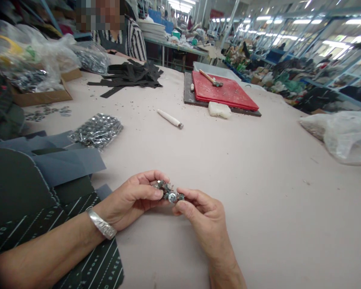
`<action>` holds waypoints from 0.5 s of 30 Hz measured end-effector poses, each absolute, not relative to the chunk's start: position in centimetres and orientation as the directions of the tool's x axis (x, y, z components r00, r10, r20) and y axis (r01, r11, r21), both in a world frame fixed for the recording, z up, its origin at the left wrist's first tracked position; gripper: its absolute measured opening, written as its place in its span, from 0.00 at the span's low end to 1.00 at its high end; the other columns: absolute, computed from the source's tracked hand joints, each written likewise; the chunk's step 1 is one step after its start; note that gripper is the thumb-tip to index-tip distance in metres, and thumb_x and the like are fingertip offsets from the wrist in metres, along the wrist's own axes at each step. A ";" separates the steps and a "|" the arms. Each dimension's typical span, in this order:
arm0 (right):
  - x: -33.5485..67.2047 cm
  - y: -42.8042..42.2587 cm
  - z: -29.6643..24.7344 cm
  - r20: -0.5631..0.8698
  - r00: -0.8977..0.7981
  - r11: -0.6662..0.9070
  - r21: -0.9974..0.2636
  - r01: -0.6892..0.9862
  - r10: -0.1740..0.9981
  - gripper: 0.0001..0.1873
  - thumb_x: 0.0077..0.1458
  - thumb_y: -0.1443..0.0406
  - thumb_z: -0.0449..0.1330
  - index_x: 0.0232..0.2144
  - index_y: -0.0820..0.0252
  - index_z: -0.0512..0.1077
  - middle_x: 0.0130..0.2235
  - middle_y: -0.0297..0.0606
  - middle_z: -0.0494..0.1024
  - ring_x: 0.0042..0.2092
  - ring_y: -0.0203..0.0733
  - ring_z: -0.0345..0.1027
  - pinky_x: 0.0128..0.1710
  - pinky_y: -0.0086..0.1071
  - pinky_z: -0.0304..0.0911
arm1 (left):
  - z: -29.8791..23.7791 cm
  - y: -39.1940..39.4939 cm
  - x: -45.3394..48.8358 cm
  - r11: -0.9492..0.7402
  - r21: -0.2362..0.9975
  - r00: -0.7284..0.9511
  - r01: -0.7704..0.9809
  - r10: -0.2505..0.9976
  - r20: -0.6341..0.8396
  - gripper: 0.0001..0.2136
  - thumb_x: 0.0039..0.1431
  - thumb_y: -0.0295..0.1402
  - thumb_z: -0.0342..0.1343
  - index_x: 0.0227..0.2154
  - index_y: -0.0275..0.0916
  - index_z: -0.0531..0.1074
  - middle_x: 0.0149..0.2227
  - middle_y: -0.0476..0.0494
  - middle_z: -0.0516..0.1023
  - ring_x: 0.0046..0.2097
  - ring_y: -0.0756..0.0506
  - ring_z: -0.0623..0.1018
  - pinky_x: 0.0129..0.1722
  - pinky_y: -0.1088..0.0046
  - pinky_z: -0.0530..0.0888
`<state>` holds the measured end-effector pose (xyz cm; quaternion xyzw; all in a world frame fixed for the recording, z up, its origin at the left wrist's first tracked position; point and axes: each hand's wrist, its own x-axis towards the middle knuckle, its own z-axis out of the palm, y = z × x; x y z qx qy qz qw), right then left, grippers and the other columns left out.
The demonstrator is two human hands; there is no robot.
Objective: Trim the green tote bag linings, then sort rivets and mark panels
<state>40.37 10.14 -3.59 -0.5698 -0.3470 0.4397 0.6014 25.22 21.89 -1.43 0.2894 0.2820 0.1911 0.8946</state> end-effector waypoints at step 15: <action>39.8 10.6 -3.1 -0.198 0.363 -0.102 -0.958 -0.267 0.911 0.16 0.43 0.62 0.73 0.37 0.53 0.78 0.29 0.30 0.76 0.23 0.23 0.57 0.20 0.16 0.52 | -1.4 21.8 25.6 0.710 0.680 0.757 -0.183 0.543 -0.363 0.13 0.39 0.22 0.67 0.31 0.35 0.75 0.27 0.50 0.79 0.28 0.54 0.77 0.31 0.82 0.71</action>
